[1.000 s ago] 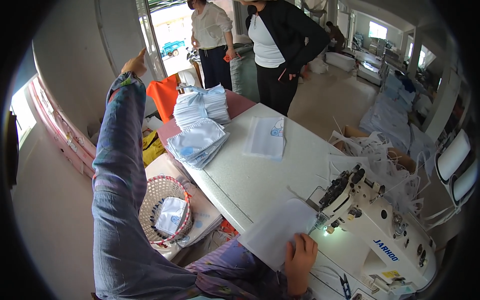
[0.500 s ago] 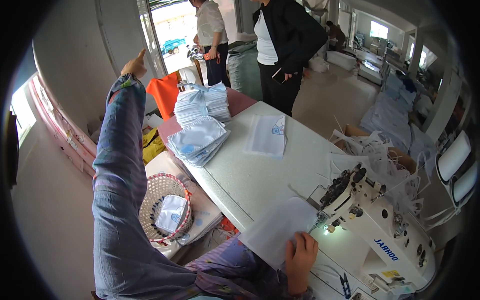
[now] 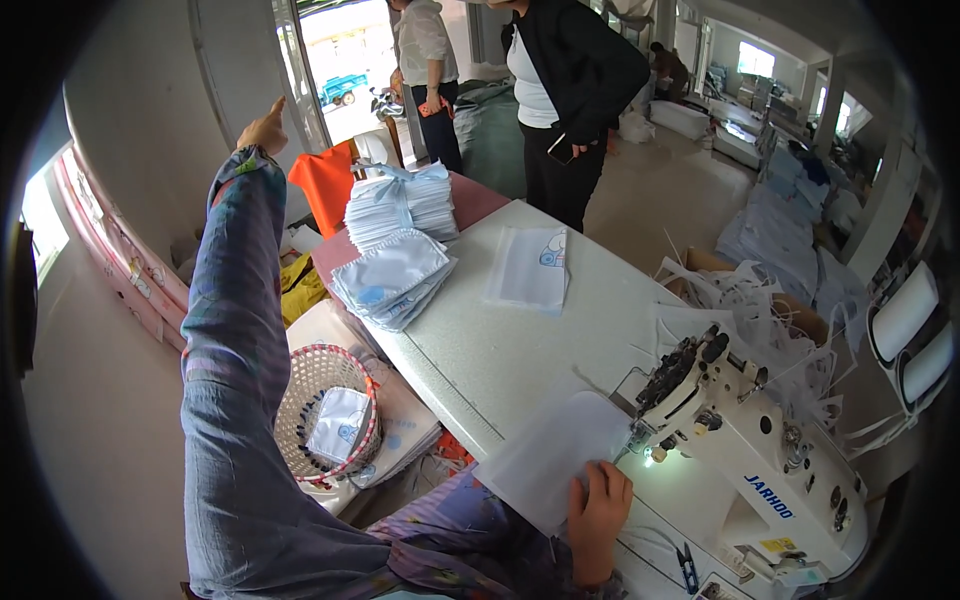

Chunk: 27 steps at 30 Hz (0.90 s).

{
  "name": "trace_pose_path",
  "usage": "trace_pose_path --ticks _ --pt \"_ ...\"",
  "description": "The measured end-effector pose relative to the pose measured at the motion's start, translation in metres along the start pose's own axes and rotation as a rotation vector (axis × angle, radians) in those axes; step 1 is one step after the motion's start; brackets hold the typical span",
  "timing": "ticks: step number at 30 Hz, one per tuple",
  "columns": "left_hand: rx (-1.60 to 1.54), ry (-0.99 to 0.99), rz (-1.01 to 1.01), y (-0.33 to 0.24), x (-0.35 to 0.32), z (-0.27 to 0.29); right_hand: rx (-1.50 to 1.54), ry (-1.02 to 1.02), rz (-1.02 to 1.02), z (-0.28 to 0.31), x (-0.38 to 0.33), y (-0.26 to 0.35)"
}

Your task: Sewing fabric pouches using an industrial sewing machine and bundling the finished products.

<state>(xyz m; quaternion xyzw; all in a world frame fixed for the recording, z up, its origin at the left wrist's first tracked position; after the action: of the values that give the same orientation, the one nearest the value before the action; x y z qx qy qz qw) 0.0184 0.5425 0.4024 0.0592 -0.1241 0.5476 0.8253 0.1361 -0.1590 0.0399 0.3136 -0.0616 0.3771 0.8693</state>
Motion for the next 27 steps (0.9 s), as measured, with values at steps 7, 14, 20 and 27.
trace_pose_path --ticks 7,14,20,27 --pt "-0.012 -0.015 -0.011 0.004 -0.002 -0.009 -0.006 -0.002 0.003 0.001 0.002 0.001" --pt "-0.044 0.009 -0.013 0.013 0.002 -0.016 0.012 0.004 -0.019 0.001 0.001 0.0" --pt "-0.033 -0.025 -0.042 -0.001 -0.001 -0.011 0.003 0.005 -0.021 0.001 0.001 0.0" --pt "-0.381 -0.31 -0.619 -0.133 -0.123 0.006 0.006 -0.007 -0.018 -0.002 0.001 0.001"
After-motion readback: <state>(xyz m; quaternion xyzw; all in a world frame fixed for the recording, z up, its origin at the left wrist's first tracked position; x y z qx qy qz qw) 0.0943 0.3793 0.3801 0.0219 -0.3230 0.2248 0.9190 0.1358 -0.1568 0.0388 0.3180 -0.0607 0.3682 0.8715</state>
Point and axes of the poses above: each hand's wrist, its own x-axis towards the middle knuckle, its own z-axis out of the back of the hand, y = z × x, the point moved 10 cm from there along x, towards the middle knuckle, and after that the axes turned 11 degrees about y, right-handed, at the moved point
